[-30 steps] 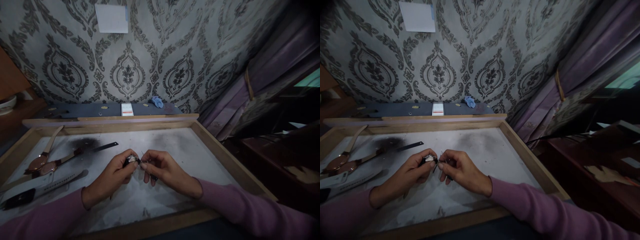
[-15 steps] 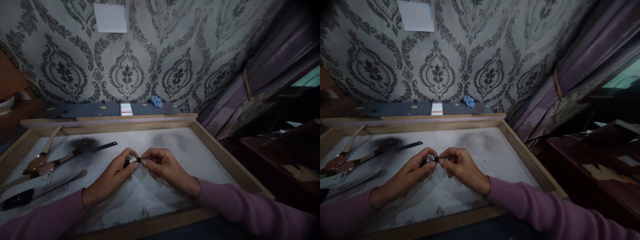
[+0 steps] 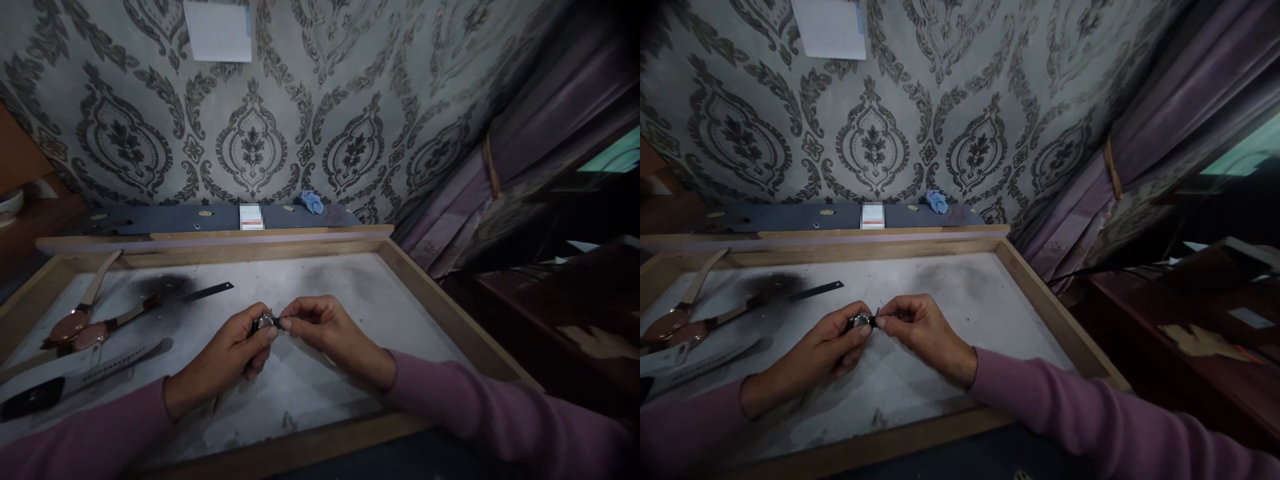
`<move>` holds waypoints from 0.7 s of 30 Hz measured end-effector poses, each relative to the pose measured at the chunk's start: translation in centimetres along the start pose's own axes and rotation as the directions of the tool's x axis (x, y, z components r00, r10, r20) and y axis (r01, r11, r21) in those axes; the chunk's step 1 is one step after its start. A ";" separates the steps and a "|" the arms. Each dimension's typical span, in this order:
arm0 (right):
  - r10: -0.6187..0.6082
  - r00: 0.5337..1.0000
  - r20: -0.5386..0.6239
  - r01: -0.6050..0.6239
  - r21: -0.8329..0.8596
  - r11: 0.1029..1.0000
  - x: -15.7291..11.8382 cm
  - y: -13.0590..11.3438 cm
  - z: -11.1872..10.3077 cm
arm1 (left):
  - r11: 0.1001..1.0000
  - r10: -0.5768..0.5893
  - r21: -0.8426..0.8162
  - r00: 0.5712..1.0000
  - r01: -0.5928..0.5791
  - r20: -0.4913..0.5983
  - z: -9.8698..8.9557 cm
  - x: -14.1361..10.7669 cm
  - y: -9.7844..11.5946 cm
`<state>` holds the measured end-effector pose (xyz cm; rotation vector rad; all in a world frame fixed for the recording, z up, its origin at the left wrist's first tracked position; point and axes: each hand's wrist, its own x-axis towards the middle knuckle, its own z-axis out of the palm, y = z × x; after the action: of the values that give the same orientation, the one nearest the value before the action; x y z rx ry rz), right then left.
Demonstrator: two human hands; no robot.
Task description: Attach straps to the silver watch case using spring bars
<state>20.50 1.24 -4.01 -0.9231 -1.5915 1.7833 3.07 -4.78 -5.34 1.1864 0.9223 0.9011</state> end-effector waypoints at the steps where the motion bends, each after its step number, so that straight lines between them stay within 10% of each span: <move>1: 0.000 1.000 0.003 0.000 -0.002 1.000 0.0 0.1 0.0 | 1.000 -0.001 -0.008 1.000 0.001 0.002 0.0 0.0 -0.1; 21: 0.001 0.996 0.085 -0.004 0.033 0.999 -0.1 -0.4 0.1 | 0.979 0.075 0.196 0.987 -0.046 -0.144 0.6 -0.1 0.8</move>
<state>20.47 1.18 -3.55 -0.8445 -1.6081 1.8676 3.49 -4.93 -4.42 1.3310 1.1201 0.9774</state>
